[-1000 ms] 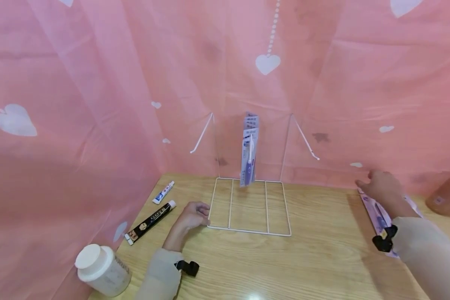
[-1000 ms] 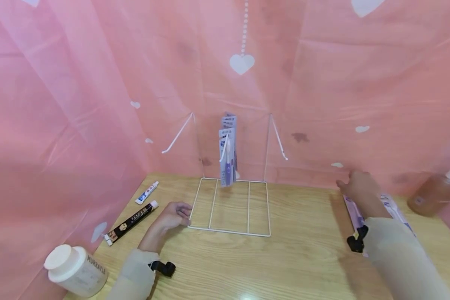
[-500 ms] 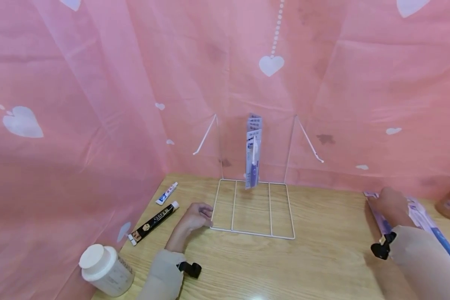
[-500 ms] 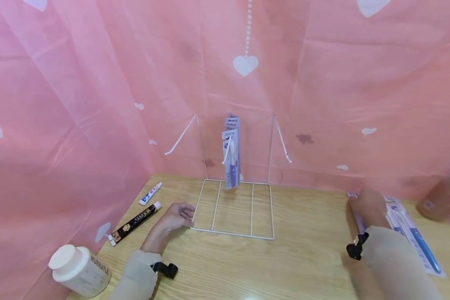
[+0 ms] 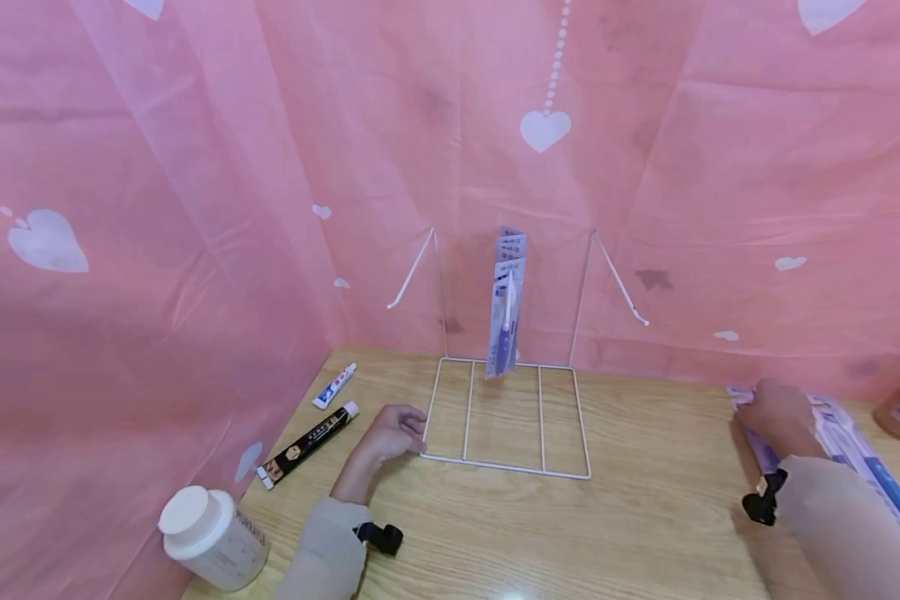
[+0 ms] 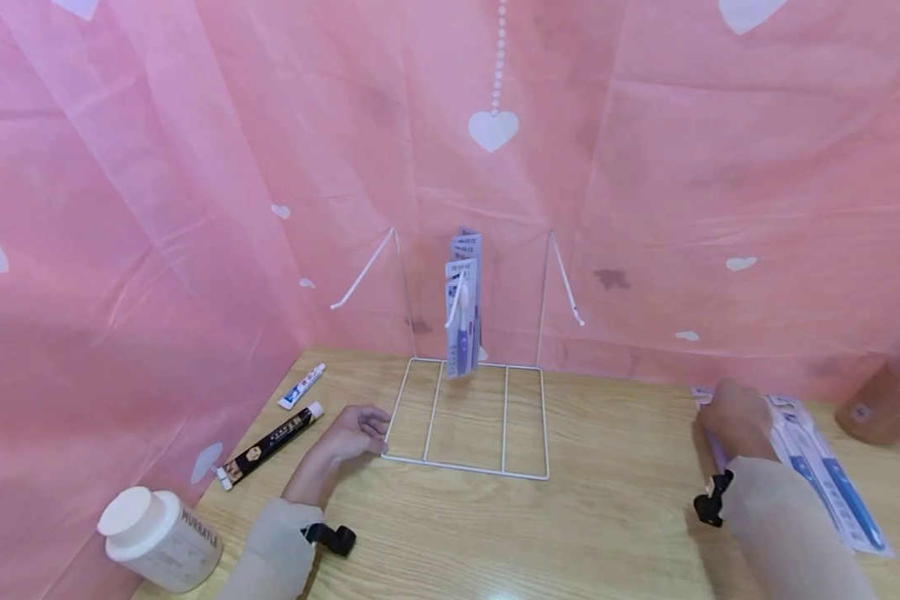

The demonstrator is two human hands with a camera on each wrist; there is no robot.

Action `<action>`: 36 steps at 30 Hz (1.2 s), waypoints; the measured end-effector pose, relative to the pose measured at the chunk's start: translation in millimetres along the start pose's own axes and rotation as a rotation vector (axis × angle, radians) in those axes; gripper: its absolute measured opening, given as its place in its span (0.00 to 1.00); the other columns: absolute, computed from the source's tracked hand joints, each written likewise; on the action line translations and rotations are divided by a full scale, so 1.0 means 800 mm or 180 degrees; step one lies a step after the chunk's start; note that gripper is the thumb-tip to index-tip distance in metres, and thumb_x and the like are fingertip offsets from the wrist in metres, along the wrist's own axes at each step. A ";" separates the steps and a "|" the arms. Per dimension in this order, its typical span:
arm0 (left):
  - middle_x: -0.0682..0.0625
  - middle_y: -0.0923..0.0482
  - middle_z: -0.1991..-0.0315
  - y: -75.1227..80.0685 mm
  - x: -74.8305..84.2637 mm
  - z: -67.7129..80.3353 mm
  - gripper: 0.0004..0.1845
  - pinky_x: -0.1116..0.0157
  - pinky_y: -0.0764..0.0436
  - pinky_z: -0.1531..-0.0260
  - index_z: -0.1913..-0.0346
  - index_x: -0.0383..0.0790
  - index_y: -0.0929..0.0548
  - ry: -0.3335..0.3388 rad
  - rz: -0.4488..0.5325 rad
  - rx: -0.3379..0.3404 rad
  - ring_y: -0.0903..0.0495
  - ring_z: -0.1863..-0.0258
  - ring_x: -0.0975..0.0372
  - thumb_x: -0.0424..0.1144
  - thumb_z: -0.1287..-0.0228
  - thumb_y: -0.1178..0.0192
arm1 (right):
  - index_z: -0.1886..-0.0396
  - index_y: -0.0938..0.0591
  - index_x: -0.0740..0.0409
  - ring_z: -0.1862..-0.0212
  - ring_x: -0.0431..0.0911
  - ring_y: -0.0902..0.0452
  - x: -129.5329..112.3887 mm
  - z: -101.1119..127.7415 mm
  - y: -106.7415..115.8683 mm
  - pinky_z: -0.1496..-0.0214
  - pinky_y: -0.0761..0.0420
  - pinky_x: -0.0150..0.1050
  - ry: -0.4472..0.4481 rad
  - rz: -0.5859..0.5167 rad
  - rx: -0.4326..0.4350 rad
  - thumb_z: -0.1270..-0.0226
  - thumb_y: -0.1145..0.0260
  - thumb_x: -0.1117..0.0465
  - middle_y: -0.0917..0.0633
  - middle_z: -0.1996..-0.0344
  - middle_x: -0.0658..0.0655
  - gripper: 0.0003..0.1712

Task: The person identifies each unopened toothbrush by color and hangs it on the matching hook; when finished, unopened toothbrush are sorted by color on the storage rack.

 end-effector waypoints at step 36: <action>0.42 0.23 0.64 -0.001 0.001 0.004 0.28 0.64 0.17 0.62 0.49 0.23 0.21 0.0051 -0.0036 -0.0012 0.21 0.67 0.56 0.16 0.61 0.30 | 0.84 0.27 0.60 0.82 0.43 0.39 -0.245 0.114 0.111 0.83 0.39 0.37 0.1608 0.0028 0.1872 0.41 0.36 0.68 0.31 0.84 0.53 0.13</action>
Point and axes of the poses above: each hand's wrist, its own z-axis away from the middle knuckle, its own y-axis out of the back of the hand, x = y × z, the point moved 10 cm from there along -z, towards the middle knuckle
